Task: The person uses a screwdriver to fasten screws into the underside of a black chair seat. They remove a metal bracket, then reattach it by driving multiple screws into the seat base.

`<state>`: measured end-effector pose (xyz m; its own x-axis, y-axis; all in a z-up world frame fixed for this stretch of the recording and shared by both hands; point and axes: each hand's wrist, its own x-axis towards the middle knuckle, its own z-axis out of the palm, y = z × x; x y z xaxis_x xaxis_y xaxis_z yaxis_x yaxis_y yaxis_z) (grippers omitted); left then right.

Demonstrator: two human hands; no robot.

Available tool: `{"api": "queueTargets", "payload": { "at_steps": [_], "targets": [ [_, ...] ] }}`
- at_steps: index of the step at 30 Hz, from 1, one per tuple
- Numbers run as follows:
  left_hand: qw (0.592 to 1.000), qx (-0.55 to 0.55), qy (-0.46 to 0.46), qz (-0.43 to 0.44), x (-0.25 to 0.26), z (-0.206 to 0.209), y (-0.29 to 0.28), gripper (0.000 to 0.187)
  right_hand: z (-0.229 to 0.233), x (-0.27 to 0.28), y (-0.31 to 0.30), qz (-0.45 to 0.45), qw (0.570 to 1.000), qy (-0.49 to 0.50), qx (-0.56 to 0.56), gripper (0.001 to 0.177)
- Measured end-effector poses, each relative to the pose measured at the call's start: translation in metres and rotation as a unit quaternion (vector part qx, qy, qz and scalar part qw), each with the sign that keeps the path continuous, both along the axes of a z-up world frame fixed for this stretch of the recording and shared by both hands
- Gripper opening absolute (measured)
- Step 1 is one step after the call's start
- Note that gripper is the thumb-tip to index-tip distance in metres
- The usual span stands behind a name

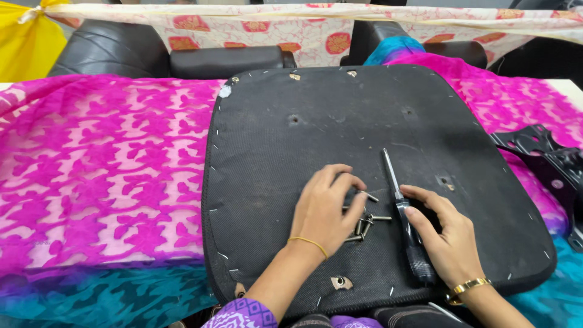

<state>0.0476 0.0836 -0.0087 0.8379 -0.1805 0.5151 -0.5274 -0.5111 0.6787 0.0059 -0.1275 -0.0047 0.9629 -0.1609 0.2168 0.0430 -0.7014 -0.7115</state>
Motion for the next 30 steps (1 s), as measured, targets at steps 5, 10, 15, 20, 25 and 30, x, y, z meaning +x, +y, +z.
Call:
{"api": "queueTargets", "payload": {
  "at_steps": [5, 10, 15, 20, 25, 30],
  "targets": [
    [0.975, 0.090, -0.008, 0.204, 0.029, -0.007, 0.069, 0.027, -0.003, 0.007, -0.004, -0.027, 1.000, 0.008, 0.015, 0.034],
    [0.901, 0.206, 0.043, 0.379, 0.045, -0.023, 0.143, 0.060, -0.024, 0.012, -0.047, -0.083, 0.971, -0.095, -0.203, 0.046],
    [0.906, 0.118, 0.160, 0.373, 0.058, -0.051, 0.179, 0.084, -0.057, 0.007, -0.148, -0.256, 0.926, -0.044, -0.275, 0.066],
    [0.895, 0.080, 0.296, 0.324, 0.087, -0.067, 0.184, 0.088, -0.075, 0.043, -0.220, -0.252, 0.949, 0.075, -0.177, 0.066],
    [0.851, 0.103, 0.371, 0.357, 0.107, -0.067, 0.179, 0.095, -0.072, 0.098, -0.230, -0.274, 0.928, 0.224, -0.119, 0.080],
    [0.836, 0.091, 0.389, 0.377, 0.111, -0.066, 0.178, 0.099, -0.066, 0.131, -0.233, -0.236, 0.936, 0.258, -0.042, 0.094]
  ]
}}
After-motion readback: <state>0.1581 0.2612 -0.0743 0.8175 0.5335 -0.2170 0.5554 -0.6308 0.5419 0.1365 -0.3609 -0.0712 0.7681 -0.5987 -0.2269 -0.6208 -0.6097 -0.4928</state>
